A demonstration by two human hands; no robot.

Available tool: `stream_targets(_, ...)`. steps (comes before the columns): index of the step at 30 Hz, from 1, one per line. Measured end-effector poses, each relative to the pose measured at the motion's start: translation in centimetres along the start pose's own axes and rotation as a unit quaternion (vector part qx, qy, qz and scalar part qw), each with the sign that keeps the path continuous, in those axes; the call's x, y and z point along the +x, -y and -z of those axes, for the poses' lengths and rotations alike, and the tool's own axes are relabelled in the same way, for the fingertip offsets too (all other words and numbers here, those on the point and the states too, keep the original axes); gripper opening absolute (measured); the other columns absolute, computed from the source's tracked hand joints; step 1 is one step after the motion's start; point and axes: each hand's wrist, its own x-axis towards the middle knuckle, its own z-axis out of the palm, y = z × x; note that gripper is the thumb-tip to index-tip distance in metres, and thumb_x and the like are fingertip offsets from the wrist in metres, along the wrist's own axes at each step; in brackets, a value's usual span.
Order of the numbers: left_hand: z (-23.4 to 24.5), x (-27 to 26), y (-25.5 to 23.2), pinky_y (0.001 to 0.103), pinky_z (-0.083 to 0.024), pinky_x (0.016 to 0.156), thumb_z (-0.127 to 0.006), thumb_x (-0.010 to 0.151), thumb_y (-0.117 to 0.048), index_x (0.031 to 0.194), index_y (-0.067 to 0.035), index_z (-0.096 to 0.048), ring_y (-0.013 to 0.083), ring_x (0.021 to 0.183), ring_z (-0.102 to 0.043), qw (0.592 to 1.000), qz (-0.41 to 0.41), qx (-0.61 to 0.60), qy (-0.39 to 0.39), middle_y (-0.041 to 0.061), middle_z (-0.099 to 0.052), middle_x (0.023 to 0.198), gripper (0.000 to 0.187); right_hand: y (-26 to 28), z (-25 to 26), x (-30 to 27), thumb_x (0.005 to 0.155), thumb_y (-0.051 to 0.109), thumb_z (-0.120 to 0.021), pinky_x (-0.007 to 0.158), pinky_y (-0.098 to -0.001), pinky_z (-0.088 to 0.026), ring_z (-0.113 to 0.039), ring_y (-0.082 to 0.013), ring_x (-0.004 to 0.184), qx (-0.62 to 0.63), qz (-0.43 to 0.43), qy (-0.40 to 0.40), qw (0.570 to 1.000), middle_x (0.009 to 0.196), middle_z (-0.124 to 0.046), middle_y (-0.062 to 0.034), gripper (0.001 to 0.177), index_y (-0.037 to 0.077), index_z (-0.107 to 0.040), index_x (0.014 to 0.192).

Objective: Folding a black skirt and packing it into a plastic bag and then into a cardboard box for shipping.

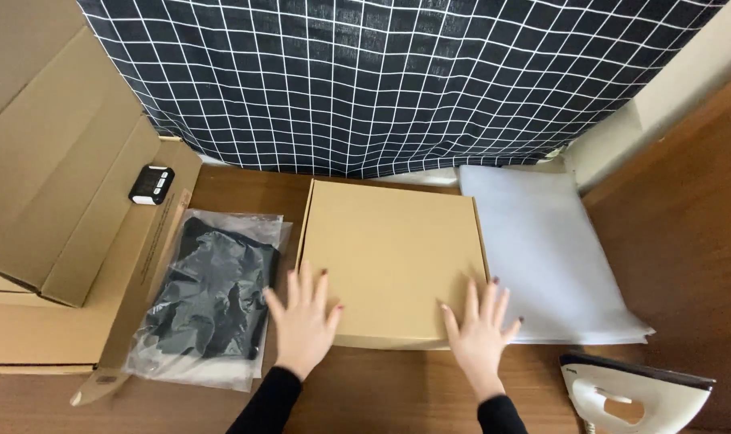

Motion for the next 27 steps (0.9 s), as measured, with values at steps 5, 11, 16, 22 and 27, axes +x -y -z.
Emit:
stream_targets(5, -5.4, -1.1, 1.4, 0.057, -0.036, 0.098, -0.047, 0.087, -0.027, 0.138, -0.014, -0.039, 0.0361, 0.129, -0.037, 0.983, 0.064, -0.105, -0.135, 0.019, -0.024, 0.151, 0.053, -2.0, -2.2, -0.8, 0.082, 0.046, -0.055, 0.095, -0.0652, -0.037, -0.021, -0.0365, 0.142, 0.095, -0.042, -0.078, 0.992, 0.153, -0.026, -0.0185, 0.074, 0.015, -0.033, 0.146)
stream_targets(11, -7.2, 0.6, 0.2, 0.045, -0.05, 0.088, -0.042, 0.09, -0.014, 0.146, -0.01, -0.025, 0.0355, 0.114, -0.054, 0.929, 0.153, -0.292, -0.166, 0.018, -0.038, 0.14, 0.059, -1.7, -3.0, 2.4, 0.077, 0.025, -0.07, 0.101, -0.0629, -0.031, -0.025, -0.048, 0.135, 0.297, -0.069, -0.116, 0.945, 0.145, -0.026, -0.0282, 0.073, 0.009, -0.038, 0.141)
stream_targets(16, -6.8, 0.8, 0.3, 0.05, -0.045, 0.092, -0.043, 0.092, -0.021, 0.146, -0.009, -0.025, 0.0382, 0.118, -0.051, 0.889, 0.199, -0.383, -0.155, 0.02, -0.047, 0.136, 0.058, -2.8, -2.2, 3.7, 0.079, 0.025, -0.071, 0.11, -0.0504, -0.024, -0.027, -0.0356, 0.138, 0.476, -0.195, 0.02, 0.857, 0.145, -0.03, -0.0197, 0.077, 0.011, -0.032, 0.144)
stream_targets(22, -7.0, -1.0, 0.4, 0.044, -0.046, 0.094, -0.047, 0.093, -0.042, 0.129, -0.006, -0.052, 0.034, 0.115, -0.056, 0.875, 0.259, -0.4, -0.087, 0.019, -0.059, 0.123, 0.051, -1.7, 2.8, 2.3, 0.087, 0.041, -0.061, 0.109, -0.0489, -0.029, -0.035, -0.04, 0.133, 0.536, -0.294, 0.137, 0.779, 0.137, -0.04, -0.0323, 0.075, -0.001, -0.032, 0.142)
stream_targets(27, -4.7, -1.5, -0.3, 0.048, -0.041, 0.1, -0.043, 0.092, -0.046, 0.134, -0.007, -0.049, 0.0375, 0.118, -0.052, 0.829, 0.338, -0.445, -0.002, 0.022, -0.055, 0.128, 0.057, -2.8, 1.0, 3.2, 0.084, 0.063, -0.052, 0.112, -0.0465, -0.025, -0.032, -0.0329, 0.136, 0.427, -0.301, 0.214, 0.825, 0.144, -0.037, -0.0246, 0.09, 0.0, -0.031, 0.145)
